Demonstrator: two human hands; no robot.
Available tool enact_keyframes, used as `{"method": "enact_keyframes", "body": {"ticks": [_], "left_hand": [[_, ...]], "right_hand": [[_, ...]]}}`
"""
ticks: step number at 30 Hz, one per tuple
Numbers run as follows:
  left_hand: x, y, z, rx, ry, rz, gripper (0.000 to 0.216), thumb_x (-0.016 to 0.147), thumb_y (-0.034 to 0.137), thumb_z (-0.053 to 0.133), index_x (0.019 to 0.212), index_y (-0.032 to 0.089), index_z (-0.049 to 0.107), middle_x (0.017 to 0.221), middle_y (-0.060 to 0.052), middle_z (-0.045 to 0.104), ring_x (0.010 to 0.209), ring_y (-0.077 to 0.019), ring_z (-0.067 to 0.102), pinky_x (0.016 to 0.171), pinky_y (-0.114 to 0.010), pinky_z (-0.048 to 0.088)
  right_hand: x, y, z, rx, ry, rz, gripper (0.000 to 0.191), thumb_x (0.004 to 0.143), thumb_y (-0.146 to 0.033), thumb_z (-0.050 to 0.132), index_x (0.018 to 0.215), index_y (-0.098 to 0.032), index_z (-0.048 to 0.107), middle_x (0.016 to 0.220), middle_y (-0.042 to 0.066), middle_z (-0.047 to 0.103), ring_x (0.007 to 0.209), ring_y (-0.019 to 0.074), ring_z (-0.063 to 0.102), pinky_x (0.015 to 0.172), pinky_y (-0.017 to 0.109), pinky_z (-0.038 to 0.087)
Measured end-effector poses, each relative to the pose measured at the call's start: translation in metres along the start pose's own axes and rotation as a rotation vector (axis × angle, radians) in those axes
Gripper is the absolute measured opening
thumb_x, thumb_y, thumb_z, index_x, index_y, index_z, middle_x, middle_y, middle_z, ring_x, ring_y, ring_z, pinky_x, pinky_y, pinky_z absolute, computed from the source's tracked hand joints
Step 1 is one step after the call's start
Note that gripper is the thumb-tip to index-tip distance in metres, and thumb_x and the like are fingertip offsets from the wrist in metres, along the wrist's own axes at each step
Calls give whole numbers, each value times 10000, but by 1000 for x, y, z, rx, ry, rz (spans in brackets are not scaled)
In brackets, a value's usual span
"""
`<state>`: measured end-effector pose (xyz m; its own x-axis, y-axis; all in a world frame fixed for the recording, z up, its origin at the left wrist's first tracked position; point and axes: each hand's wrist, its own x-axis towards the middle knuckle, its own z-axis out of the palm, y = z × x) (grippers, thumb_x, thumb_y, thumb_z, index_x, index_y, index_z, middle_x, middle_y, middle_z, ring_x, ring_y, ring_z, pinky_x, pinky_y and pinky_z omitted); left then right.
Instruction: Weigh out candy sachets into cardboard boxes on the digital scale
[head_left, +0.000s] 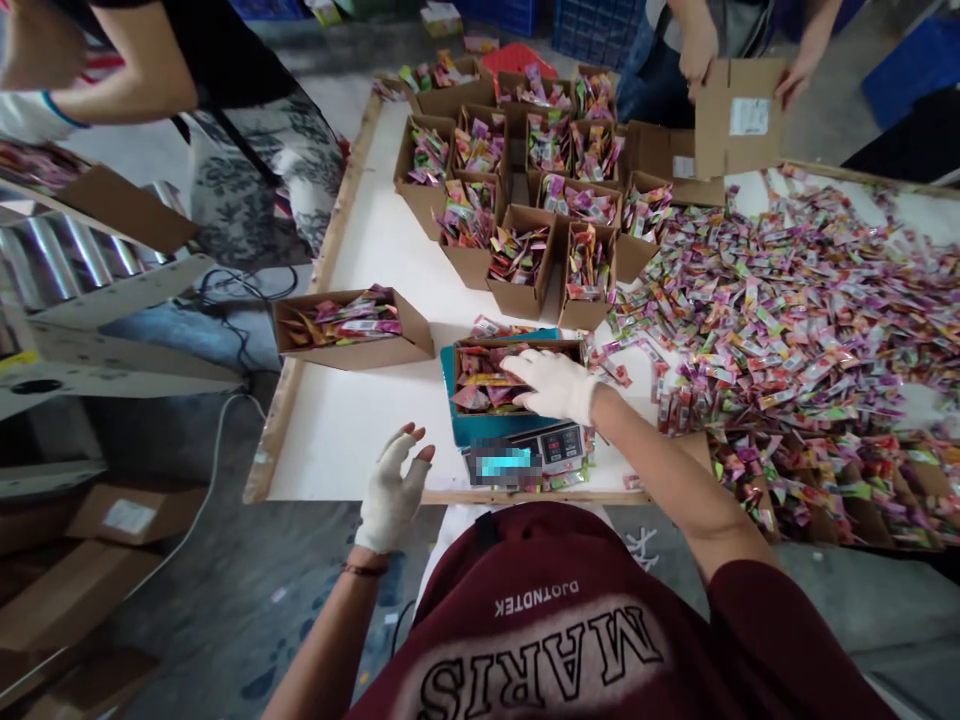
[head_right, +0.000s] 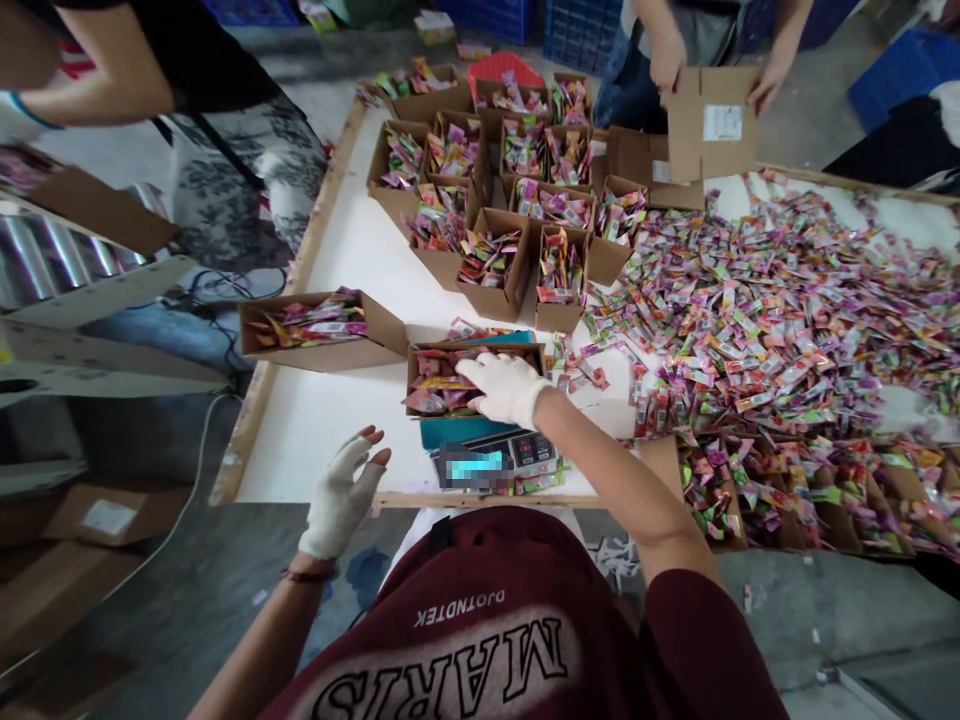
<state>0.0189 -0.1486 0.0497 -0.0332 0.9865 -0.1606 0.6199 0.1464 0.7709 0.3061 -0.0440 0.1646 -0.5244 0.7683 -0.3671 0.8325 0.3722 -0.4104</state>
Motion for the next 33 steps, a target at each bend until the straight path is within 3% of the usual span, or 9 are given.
{"method": "enact_keyframes", "body": {"ticks": [4, 8, 11, 14, 17, 21, 25, 30, 33], "left_hand": [[2, 15, -15, -7, 65, 17, 411, 910, 480, 540, 1122, 152, 665, 1365, -169, 630, 1278, -301, 605, 1067, -462, 537], [9, 48, -34, 26, 172, 169, 328, 939, 407, 551, 1125, 166, 671, 1308, -132, 668, 1233, -265, 637, 1092, -455, 523], [18, 81, -44, 53, 219, 309, 275, 956, 357, 561, 1157, 207, 672, 1303, -93, 674, 1241, -243, 632, 1118, -471, 502], [29, 110, -45, 71, 197, 418, 271, 965, 334, 558, 1175, 203, 669, 1292, -87, 680, 1237, -233, 632, 1110, -457, 504], [40, 132, -36, 86, 145, 519, 265, 963, 337, 560, 1140, 179, 679, 1250, -95, 695, 1205, -224, 644, 1085, -407, 514], [53, 155, -19, 66, 5, 657, 219, 968, 324, 542, 1008, 177, 700, 1184, -96, 708, 1113, -206, 671, 1005, -341, 545], [61, 169, -2, 114, -86, 747, 262, 984, 349, 516, 1004, 167, 704, 1127, -98, 707, 1044, -203, 674, 934, -335, 552], [61, 165, 33, 460, -369, 812, 375, 879, 478, 664, 1087, 168, 706, 1153, -131, 679, 1068, -277, 643, 957, -422, 514], [55, 154, 51, 643, -483, 734, 211, 906, 266, 598, 1052, 153, 700, 1103, -162, 674, 1017, -287, 648, 877, -419, 520]], "right_hand": [[-57, 42, -9, 466, 434, -103, 443, 1011, -335, 514, 1429, -189, 491, 1407, 125, 576, 1252, 210, 594, 1102, 400, 475], [-132, 102, 21, 292, 648, 480, 457, 984, -356, 475, 1393, -152, 505, 1399, 193, 562, 1284, 285, 568, 1069, 443, 475], [-194, 135, 73, 50, 406, 1086, 645, 898, -481, 576, 1401, -84, 503, 1327, 291, 555, 1213, 416, 594, 969, 538, 490], [-242, 141, 125, 137, 127, 1325, 617, 831, -459, 668, 1352, -148, 553, 1189, 274, 636, 1073, 378, 683, 848, 463, 537], [-261, 131, 154, 194, 84, 1377, 551, 826, -327, 660, 1338, -156, 550, 996, 206, 704, 899, 312, 736, 717, 391, 549], [-265, 123, 156, 165, 153, 1313, 486, 827, -277, 602, 1299, -163, 588, 879, 175, 717, 781, 310, 738, 640, 383, 528], [-274, 120, 138, 146, 203, 1241, 411, 835, -308, 588, 1244, -303, 632, 950, 155, 736, 850, 313, 734, 666, 379, 523], [-264, 102, 96, 5, 278, 1085, 516, 883, -456, 556, 1316, -176, 574, 1030, 148, 739, 938, 318, 715, 752, 373, 521], [-241, 85, 61, -123, 341, 928, 464, 913, -452, 540, 1274, -165, 594, 1024, 148, 742, 917, 306, 705, 747, 355, 501]]}}
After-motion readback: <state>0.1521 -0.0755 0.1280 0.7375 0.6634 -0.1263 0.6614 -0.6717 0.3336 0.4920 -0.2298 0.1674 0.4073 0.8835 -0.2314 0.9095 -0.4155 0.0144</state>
